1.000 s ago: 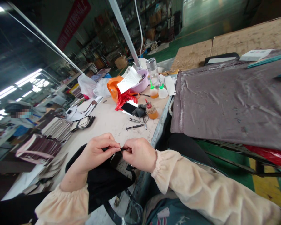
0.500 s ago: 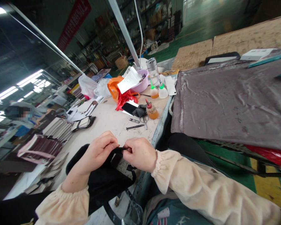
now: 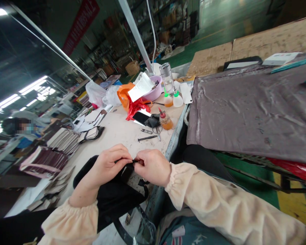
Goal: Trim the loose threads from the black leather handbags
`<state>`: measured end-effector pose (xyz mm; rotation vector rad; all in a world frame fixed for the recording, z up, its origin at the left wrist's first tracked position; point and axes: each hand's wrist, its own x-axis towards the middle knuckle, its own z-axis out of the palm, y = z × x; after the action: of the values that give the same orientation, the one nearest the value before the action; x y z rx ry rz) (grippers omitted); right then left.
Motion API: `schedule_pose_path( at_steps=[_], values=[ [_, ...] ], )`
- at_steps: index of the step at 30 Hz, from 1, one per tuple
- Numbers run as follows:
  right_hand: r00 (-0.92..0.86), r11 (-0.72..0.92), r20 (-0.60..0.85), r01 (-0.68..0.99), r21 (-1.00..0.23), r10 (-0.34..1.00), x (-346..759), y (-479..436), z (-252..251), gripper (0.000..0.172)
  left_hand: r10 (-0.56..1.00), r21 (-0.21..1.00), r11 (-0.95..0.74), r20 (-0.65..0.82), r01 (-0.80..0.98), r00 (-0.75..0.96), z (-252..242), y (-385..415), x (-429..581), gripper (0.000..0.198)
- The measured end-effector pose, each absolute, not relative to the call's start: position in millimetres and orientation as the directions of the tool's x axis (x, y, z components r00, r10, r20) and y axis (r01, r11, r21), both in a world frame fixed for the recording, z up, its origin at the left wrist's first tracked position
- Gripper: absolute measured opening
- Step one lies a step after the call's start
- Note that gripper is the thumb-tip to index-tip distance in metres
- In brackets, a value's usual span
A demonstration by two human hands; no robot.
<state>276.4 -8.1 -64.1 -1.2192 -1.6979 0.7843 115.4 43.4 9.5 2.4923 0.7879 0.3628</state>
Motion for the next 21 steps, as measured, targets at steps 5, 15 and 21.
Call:
schedule_pose_path(
  at_steps=[5, 15, 21],
  values=[
    [-0.126, 0.317, 0.291, 0.408, -0.856, 0.948, 278.0, -5.0, -64.1, 0.01, 0.627, 0.482, -0.707, 0.089, 0.518, 0.774, 8.5, 42.2, 121.7, 0.017],
    [-0.12, 0.302, 0.277, 0.387, -0.871, 0.953, 276.5, -6.8, -66.5, 0.014, 0.699, 0.54, -0.627, 0.07, 0.562, 0.712, 10.3, 47.2, 121.7, 0.015],
    [-0.119, 0.297, 0.272, 0.384, -0.874, 0.955, 277.5, -4.8, -66.1, 0.012, 0.74, 0.609, -0.529, -0.008, 0.591, 0.672, 15.2, 51.5, 122.3, 0.017]
  ],
)
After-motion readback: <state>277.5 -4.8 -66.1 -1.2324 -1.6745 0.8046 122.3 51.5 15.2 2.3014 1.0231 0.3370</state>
